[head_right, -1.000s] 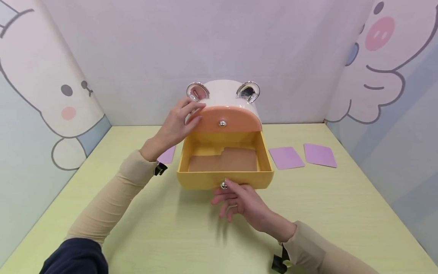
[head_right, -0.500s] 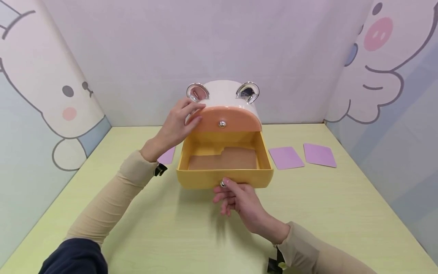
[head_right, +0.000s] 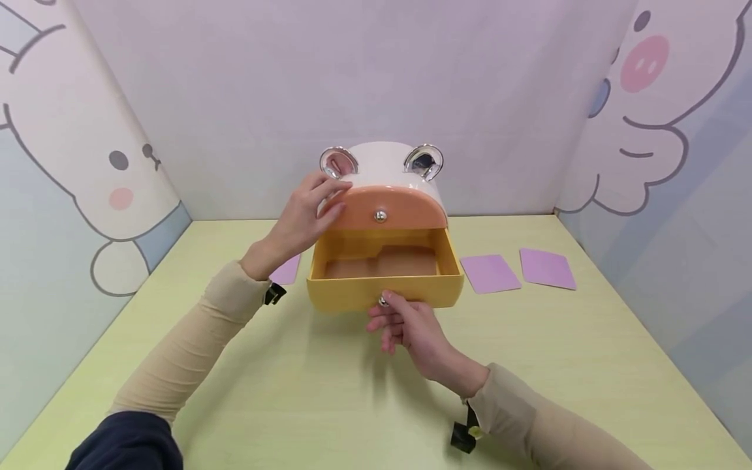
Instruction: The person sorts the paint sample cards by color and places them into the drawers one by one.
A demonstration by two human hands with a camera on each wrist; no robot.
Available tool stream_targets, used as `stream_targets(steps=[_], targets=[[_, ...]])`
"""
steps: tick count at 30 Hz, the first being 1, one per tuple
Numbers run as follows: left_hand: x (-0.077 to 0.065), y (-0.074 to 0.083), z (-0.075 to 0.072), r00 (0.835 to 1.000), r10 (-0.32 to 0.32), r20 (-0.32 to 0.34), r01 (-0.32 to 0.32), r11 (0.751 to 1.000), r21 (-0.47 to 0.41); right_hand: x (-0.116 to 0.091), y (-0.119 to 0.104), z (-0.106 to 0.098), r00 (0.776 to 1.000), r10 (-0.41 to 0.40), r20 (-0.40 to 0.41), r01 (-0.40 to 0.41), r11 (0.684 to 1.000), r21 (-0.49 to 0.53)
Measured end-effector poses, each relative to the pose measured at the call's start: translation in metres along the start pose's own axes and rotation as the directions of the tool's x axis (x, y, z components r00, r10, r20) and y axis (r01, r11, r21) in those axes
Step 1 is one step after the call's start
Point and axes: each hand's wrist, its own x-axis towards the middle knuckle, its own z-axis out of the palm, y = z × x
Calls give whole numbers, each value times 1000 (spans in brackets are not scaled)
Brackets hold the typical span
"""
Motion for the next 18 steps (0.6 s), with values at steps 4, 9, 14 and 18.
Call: stream_targets(steps=[4,9,14,18], targets=[[-1,-1,1,1000,0,1,0,1000,1,8,-1,1,1000,-1,-23,1,1000,-1],[-1,0,1,1000,-1,2,1,1000,-2,18,-4,-1,999,0,-51,0,1000,2],[-2,0,0,1000,1,4,-1,1000,2,29,-6,-5,997,3,-74,-2,1000,17],[-2,1,0,1000,1,2,-1,1000,3,36,-7,-8,997,1,-76,1,1000,29]])
